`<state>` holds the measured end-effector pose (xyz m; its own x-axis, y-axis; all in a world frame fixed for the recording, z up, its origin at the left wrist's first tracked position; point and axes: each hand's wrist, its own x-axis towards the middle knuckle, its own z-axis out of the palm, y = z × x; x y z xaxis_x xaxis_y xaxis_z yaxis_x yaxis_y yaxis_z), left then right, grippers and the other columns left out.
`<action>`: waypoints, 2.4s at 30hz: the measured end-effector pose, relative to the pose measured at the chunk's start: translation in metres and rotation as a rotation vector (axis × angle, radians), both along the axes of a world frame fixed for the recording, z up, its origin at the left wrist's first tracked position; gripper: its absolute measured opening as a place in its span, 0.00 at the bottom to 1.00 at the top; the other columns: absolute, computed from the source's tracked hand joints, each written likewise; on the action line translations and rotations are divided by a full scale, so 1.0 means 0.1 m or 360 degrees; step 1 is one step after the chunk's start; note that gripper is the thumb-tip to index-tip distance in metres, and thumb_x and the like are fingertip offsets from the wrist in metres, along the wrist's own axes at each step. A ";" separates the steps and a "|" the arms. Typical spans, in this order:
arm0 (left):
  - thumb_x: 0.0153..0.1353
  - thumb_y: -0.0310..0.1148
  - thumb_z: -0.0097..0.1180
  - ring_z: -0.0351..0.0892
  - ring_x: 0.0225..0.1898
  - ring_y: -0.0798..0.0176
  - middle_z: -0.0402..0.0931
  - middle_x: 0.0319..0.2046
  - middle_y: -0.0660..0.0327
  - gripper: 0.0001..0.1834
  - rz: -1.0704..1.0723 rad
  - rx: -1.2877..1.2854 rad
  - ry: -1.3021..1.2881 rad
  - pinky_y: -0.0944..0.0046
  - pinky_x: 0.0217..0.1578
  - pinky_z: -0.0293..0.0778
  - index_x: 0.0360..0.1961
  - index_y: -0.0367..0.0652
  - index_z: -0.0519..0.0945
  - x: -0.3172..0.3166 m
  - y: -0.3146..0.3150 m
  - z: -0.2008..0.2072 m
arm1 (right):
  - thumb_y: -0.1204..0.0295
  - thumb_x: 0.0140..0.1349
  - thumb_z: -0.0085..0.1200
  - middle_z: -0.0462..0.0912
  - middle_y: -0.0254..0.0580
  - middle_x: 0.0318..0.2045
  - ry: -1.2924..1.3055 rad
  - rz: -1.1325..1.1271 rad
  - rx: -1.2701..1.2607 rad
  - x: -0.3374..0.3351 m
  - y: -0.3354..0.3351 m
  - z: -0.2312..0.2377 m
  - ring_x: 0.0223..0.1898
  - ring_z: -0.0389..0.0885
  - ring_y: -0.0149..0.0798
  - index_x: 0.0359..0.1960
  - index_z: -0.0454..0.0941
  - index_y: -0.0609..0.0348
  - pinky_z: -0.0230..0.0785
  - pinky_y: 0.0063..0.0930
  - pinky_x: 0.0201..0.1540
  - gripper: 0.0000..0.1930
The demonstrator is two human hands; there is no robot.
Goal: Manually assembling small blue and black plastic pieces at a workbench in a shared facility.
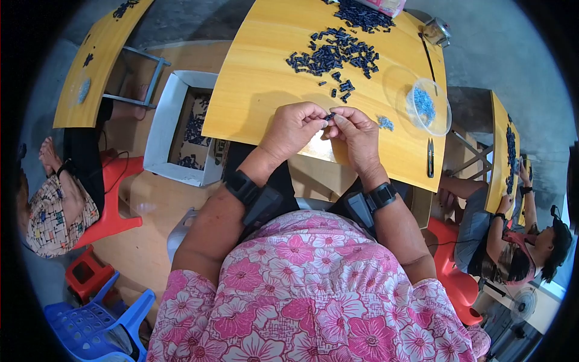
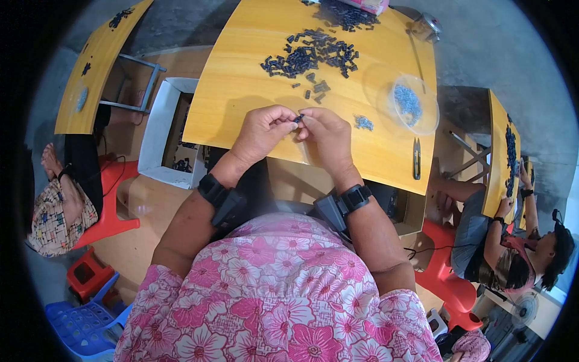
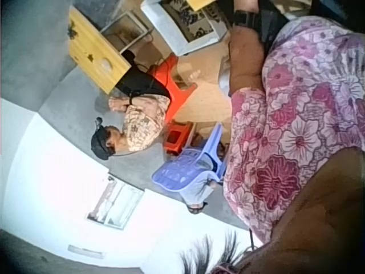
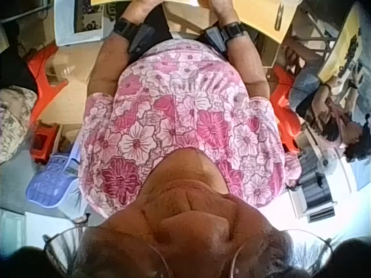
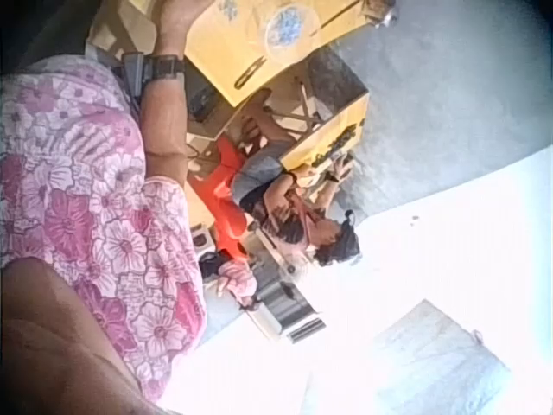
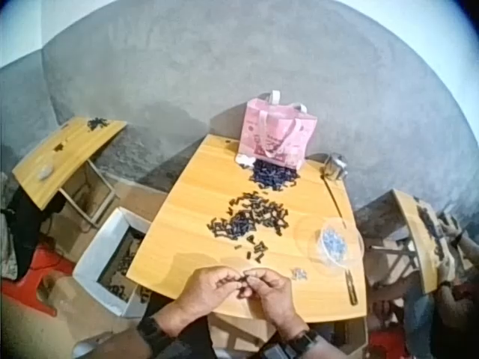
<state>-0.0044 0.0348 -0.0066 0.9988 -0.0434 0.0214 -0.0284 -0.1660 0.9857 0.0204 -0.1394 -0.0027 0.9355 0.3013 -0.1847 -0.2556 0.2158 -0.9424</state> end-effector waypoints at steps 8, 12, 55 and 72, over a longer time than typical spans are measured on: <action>0.61 0.24 0.61 0.79 0.32 0.76 0.83 0.30 0.64 0.05 0.0032 0.0023 -0.0035 0.73 0.36 0.77 0.37 0.35 0.83 -0.02 0.00 -0.03 | 0.79 0.69 0.50 0.82 0.43 0.33 0.0016 -0.0047 0.0132 -0.03 0.02 0.04 0.30 0.79 0.31 0.48 0.79 0.70 0.80 0.31 0.40 0.10; 0.61 0.25 0.61 0.78 0.31 0.77 0.83 0.30 0.65 0.05 0.0017 0.0023 -0.0013 0.73 0.36 0.76 0.37 0.35 0.83 -0.01 0.00 -0.02 | 0.78 0.68 0.51 0.82 0.43 0.33 -0.0003 -0.0021 0.0090 -0.03 0.01 0.02 0.30 0.79 0.31 0.48 0.79 0.69 0.80 0.31 0.39 0.10; 0.61 0.24 0.61 0.77 0.32 0.73 0.79 0.31 0.64 0.05 0.0160 0.0013 -0.0222 0.71 0.36 0.74 0.38 0.35 0.82 -0.02 -0.03 -0.01 | 0.65 0.72 0.47 0.81 0.46 0.29 0.0197 0.0116 -0.0008 0.05 -0.01 0.17 0.24 0.76 0.33 0.39 0.78 0.71 0.74 0.28 0.28 0.17; 0.59 0.24 0.62 0.78 0.31 0.72 0.79 0.30 0.63 0.04 0.0212 -0.0110 -0.0168 0.71 0.34 0.74 0.35 0.35 0.83 -0.03 -0.05 0.02 | 0.59 0.71 0.52 0.81 0.43 0.24 0.0458 0.0378 -0.0327 0.17 0.05 0.37 0.18 0.76 0.30 0.34 0.79 0.68 0.71 0.22 0.22 0.20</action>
<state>-0.0077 0.0295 -0.0051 0.9877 0.0940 0.1250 -0.1148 -0.1071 0.9876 0.0378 -0.1345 0.0346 0.7458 0.4320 -0.5071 -0.5347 -0.0660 -0.8425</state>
